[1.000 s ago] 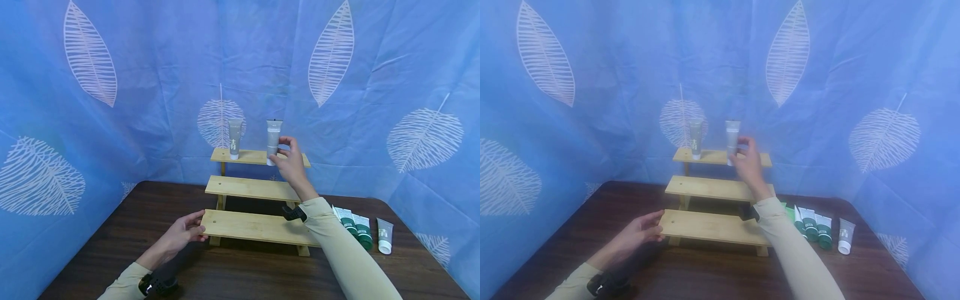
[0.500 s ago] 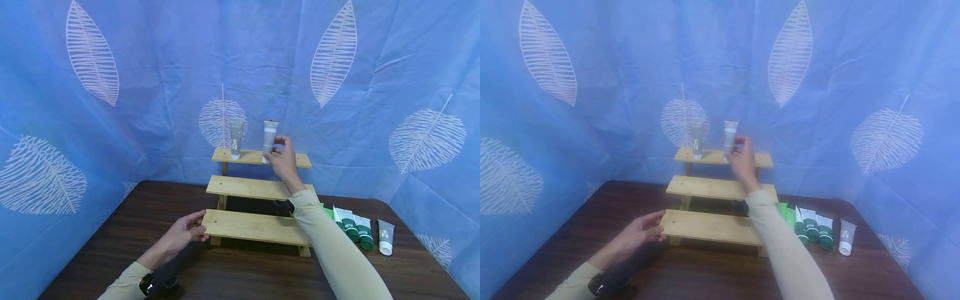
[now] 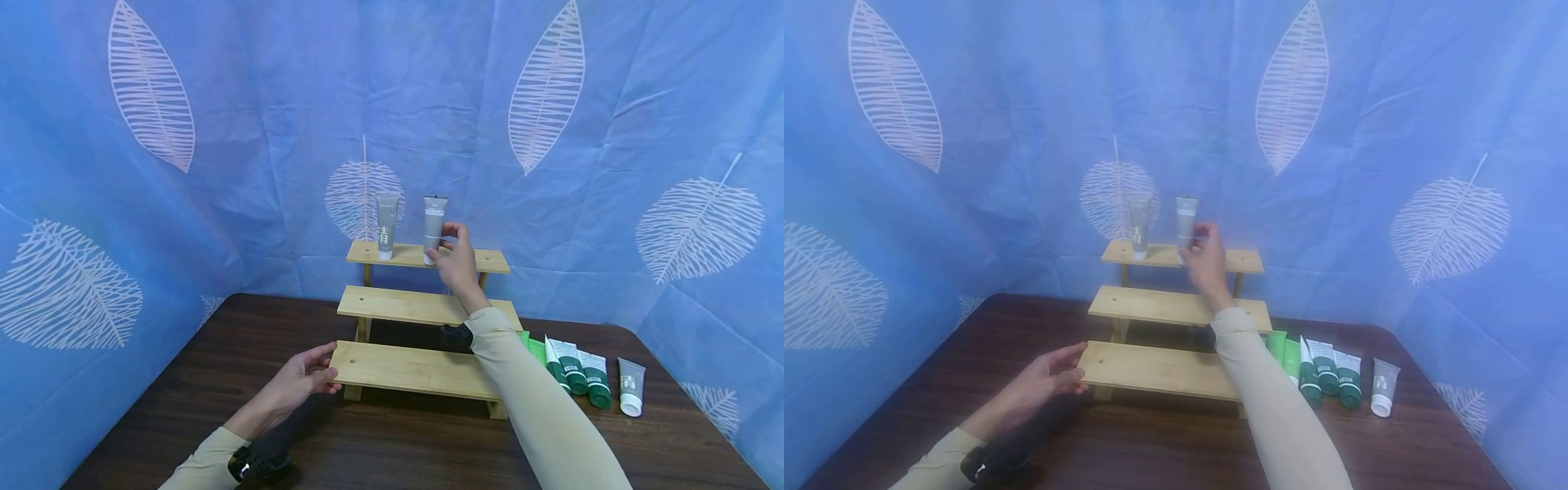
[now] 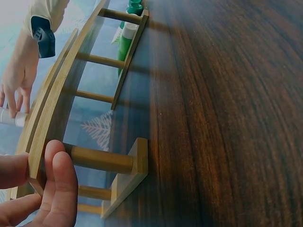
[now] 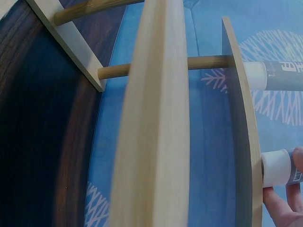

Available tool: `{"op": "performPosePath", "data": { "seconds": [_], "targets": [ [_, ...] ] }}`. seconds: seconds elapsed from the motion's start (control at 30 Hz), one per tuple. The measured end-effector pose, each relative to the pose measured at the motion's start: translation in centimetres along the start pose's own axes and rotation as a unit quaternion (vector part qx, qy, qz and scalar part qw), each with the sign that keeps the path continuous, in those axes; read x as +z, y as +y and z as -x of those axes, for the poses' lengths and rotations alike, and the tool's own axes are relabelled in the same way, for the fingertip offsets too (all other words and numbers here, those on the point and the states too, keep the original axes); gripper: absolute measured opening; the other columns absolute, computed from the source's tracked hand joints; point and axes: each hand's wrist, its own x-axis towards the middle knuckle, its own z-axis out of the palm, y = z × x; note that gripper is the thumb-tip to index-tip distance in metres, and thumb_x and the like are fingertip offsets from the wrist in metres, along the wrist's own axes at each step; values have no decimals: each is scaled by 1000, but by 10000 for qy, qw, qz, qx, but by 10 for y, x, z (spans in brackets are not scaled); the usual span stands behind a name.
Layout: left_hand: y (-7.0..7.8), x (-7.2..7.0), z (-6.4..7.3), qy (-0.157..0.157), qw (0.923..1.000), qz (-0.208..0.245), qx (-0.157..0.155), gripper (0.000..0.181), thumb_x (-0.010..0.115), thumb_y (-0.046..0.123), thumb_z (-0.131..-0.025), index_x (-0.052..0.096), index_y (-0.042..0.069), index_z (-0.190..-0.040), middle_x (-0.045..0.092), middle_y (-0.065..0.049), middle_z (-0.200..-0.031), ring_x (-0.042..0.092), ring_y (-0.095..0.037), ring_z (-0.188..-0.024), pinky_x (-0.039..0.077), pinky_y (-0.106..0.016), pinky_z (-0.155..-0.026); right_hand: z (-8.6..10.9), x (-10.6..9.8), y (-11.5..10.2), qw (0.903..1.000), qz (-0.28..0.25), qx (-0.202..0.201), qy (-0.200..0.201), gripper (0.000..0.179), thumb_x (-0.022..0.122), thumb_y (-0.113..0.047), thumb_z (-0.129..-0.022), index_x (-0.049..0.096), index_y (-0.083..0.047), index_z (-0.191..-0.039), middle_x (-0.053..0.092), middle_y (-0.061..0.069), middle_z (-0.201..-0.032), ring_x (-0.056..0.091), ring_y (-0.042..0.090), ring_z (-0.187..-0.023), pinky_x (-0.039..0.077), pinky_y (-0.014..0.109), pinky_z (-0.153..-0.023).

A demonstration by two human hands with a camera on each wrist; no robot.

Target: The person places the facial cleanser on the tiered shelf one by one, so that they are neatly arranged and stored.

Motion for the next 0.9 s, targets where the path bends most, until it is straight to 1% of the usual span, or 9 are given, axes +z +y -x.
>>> {"op": "performPosePath", "data": {
  "seconds": [0.2, 0.53, 0.73, 0.9],
  "targets": [
    [0, -1, 0, -41, 10000, 55, 12, 62, 56, 0, -102, 28, -6, -157, 47, -19, -116, 69, -22, -91, 59, -32, -83, -4, 2, 2, 9998, -155, 60, -73, 54, 66, 3, -97, 38, -10, -141, 44, 14, -146, 53, 35, -134, 56, 48, -94],
    [1, 1, 1, 36, 10000, -7, -32, 62, 56, -1, -102, 30, -6, -157, 49, -20, -116, 69, -23, -91, 60, -33, -84, -9, 5, 6, 9995, -242, 123, -142, 54, 63, 3, -98, 35, -10, -143, 42, 15, -146, 51, 35, -136, 55, 49, -95],
    [2, 2, 1, 103, 9999, -38, -78, 61, 57, 0, -102, 31, -5, -157, 50, -20, -116, 69, -23, -91, 60, -34, -84, -10, 6, 7, 9994, -203, 150, -226, 54, 62, 1, -99, 34, -9, -143, 42, 16, -147, 50, 36, -136, 55, 50, -93],
    [2, 2, 1, 109, 9999, -93, -64, 61, 57, 0, -102, 31, -5, -157, 51, -21, -118, 69, -22, -90, 60, -33, -83, -10, 5, 6, 9990, -275, 155, -318, 53, 61, 0, -100, 33, -10, -144, 40, 16, -148, 48, 36, -138, 55, 51, -94]
  ]
}}
